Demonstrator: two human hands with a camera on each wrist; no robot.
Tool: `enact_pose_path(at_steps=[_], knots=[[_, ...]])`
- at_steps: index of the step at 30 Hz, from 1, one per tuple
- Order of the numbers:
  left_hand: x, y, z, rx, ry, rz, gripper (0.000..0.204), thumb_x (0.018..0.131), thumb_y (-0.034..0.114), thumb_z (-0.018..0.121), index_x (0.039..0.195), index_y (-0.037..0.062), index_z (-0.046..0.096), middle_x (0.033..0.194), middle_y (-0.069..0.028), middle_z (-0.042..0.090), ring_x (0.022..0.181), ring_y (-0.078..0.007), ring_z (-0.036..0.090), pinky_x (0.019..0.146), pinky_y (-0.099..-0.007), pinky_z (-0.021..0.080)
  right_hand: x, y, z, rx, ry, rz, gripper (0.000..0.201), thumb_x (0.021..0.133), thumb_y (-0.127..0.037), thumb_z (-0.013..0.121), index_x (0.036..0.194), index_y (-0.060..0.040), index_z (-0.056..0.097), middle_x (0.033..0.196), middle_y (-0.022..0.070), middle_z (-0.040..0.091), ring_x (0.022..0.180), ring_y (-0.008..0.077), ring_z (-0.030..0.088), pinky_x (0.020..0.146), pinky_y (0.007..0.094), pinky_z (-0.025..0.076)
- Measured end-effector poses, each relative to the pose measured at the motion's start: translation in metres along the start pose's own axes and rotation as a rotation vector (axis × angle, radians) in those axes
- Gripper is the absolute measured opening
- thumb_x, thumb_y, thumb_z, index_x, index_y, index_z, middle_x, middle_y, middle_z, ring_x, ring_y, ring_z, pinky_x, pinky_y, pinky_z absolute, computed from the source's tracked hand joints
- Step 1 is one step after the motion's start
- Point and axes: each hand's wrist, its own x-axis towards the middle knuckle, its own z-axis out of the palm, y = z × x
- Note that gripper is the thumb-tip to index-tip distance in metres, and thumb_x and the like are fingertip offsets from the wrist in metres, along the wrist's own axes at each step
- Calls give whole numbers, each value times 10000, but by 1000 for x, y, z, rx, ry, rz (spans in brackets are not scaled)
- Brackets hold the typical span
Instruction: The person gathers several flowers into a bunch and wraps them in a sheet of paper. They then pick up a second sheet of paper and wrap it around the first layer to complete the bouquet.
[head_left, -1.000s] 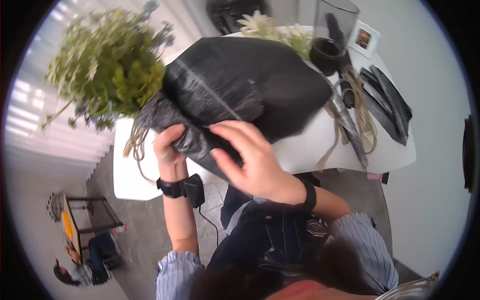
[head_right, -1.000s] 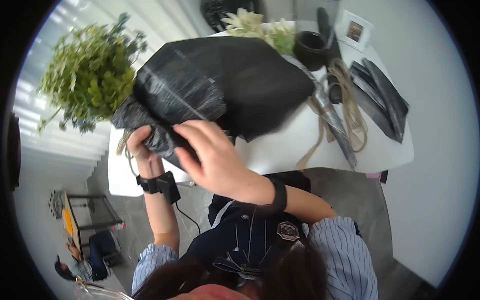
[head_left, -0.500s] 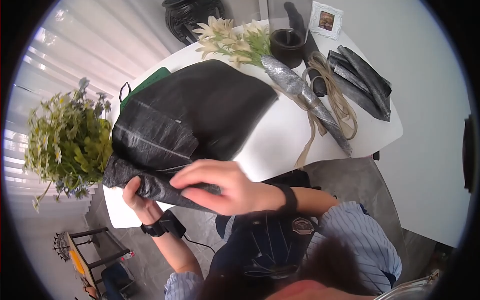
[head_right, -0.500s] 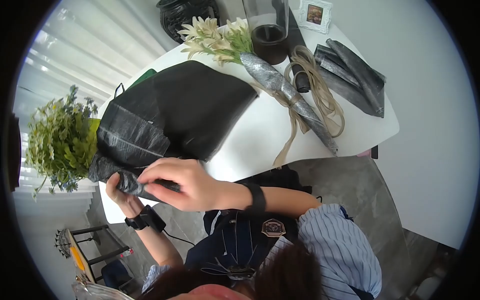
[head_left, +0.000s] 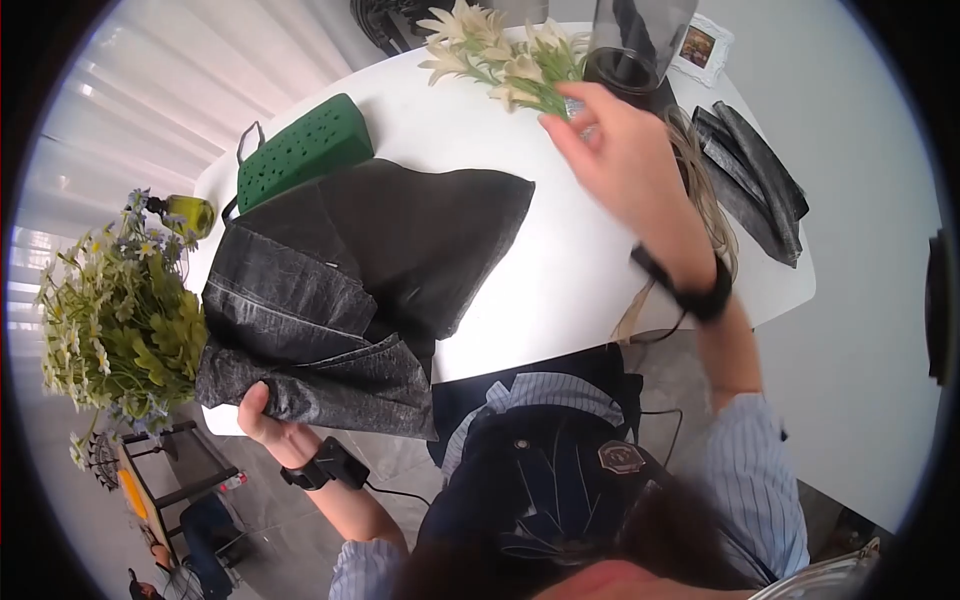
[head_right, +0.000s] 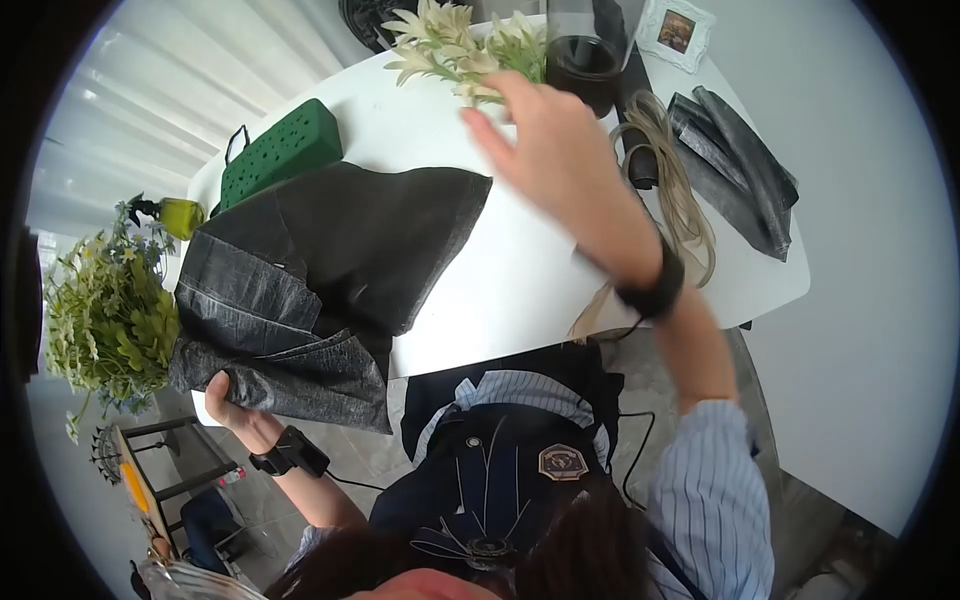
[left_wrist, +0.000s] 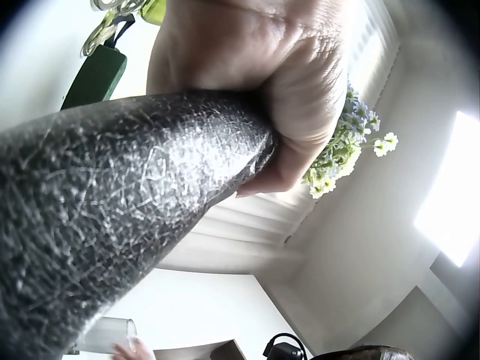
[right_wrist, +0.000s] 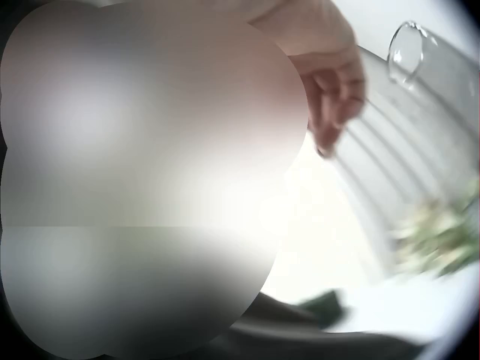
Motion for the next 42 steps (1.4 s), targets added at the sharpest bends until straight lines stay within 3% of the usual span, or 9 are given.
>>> enact_pose_path(at_steps=[4, 6, 15, 22, 25, 29, 33, 39, 42], knots=[[-5, -4, -5, 65, -27, -45, 540, 589, 19, 572, 1118, -30, 474, 1019, -157, 567, 858, -302, 594, 785, -361, 505, 44, 24, 62, -22, -104, 48, 507, 710, -406, 648, 940, 15, 483, 688, 193, 602, 666, 323, 624, 555, 404, 501], [-7, -7, 0, 120, -1, -19, 563, 586, 32, 582, 1132, -34, 461, 1014, -150, 559, 853, -291, 584, 779, -352, 496, 54, 52, 99, -149, -4, 9, 426, 703, -365, 638, 839, 25, 534, 655, 194, 605, 615, 333, 620, 512, 381, 502], [2, -21, -1, 80, -50, -69, 614, 585, 44, 621, 1165, -34, 437, 1064, -143, 536, 940, -284, 549, 829, -352, 458, 58, 79, 43, 419, -296, 380, 220, 688, -202, 614, 643, 13, 628, 567, 132, 610, 552, 218, 636, 569, 294, 505], [1, -20, 7, 11, -92, -107, 590, 590, -11, 611, 1157, -34, 450, 1031, -135, 555, 922, -276, 558, 833, -341, 459, 53, 77, 53, 425, -154, 348, 264, 775, -249, 610, 778, 12, 652, 578, 101, 603, 542, 187, 624, 548, 272, 478], [5, -25, 17, -27, -104, -94, 588, 586, -34, 614, 1152, -36, 452, 1020, -142, 560, 903, -268, 571, 817, -338, 473, 40, 42, 50, 529, 134, 117, 243, 799, -246, 603, 826, -10, 654, 621, 70, 615, 579, 142, 613, 542, 265, 457], [13, -21, 47, -127, -233, -179, 526, 602, -77, 602, 1112, -29, 483, 982, -129, 578, 866, -251, 591, 782, -321, 489, 3, -50, 11, 755, 32, -38, 114, 784, -126, 629, 823, -20, 644, 640, 44, 609, 558, 62, 538, 511, 215, 423], [18, -22, 66, -104, -365, -176, 459, 640, -64, 589, 1087, -25, 493, 964, -104, 586, 861, -212, 590, 780, -305, 472, -34, -116, -18, 1042, -136, -227, 118, 767, -32, 628, 877, 9, 617, 721, 89, 617, 601, 102, 594, 515, 216, 463], [7, -31, 92, 120, -375, -209, 488, 606, -25, 556, 1088, -39, 485, 984, -142, 586, 873, -239, 597, 778, -317, 489, -45, -167, 4, 1301, -42, -353, 274, 784, -76, 620, 1027, 25, 543, 857, 153, 583, 784, 265, 619, 667, 307, 497], [3, -41, 96, 51, -404, -200, 505, 617, -34, 592, 1108, -32, 472, 979, -136, 581, 883, -236, 592, 783, -323, 488, -42, -172, 12, 1345, -113, -326, 381, 774, -146, 659, 1062, 55, 512, 915, 157, 589, 840, 226, 602, 725, 302, 482]])
